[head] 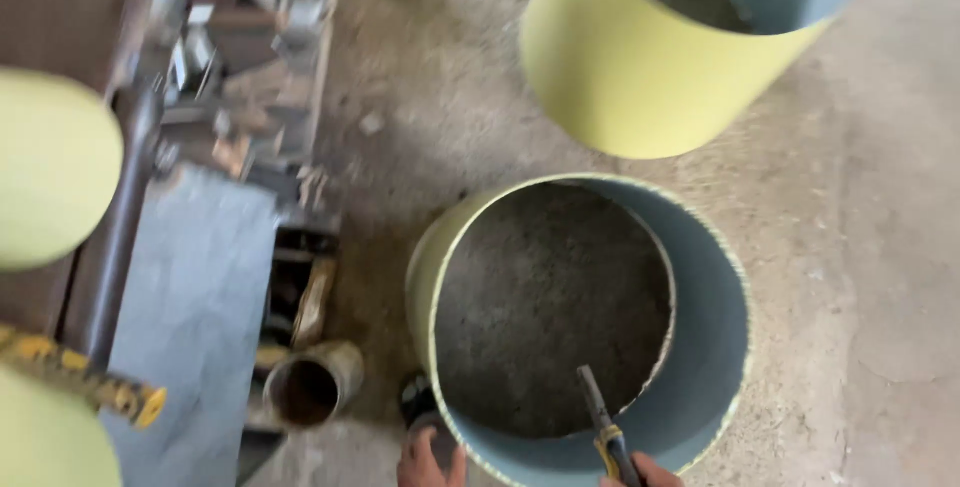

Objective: Using a hammer to adjust or shape the edges of painted metal cylindrical components in a fabrication workshop.

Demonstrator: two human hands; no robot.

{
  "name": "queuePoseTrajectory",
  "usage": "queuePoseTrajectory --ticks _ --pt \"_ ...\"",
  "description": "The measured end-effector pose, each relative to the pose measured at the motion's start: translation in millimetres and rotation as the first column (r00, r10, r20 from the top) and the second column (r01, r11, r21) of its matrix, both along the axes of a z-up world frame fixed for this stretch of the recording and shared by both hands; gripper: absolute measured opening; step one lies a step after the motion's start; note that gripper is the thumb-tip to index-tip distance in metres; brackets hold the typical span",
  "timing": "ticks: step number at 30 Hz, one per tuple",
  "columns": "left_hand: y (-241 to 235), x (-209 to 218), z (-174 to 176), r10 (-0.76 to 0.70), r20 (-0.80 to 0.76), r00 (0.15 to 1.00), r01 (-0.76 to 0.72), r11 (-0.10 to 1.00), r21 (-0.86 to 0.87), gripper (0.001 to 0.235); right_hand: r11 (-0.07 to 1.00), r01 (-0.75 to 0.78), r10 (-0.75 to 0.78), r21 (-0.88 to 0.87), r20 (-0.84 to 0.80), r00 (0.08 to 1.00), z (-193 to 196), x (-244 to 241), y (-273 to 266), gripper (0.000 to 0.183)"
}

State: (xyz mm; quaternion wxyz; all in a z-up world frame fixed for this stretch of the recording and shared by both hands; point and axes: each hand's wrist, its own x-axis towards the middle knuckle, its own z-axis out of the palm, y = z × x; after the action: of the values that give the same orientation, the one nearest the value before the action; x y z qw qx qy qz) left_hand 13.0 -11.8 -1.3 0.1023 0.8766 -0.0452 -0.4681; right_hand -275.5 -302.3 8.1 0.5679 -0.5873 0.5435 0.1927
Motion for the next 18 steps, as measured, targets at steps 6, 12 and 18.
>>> queuePoseTrajectory --ticks 6,12,18 --pt "17 -3 -45 0.075 -0.012 0.997 -0.076 0.991 -0.114 0.101 0.972 -0.230 0.233 0.046 -0.085 0.969 -15 40 19 0.034" --pt "-13 -6 -38 0.229 -0.131 0.964 -0.263 0.875 -0.407 0.105 0.770 -0.627 0.575 -0.119 -0.297 0.762 12 98 25 0.043" --pt "-39 22 -23 0.354 -0.032 0.935 -0.319 0.795 -0.516 0.093 0.675 -0.737 0.710 0.037 -0.305 0.635 88 225 24 0.031"
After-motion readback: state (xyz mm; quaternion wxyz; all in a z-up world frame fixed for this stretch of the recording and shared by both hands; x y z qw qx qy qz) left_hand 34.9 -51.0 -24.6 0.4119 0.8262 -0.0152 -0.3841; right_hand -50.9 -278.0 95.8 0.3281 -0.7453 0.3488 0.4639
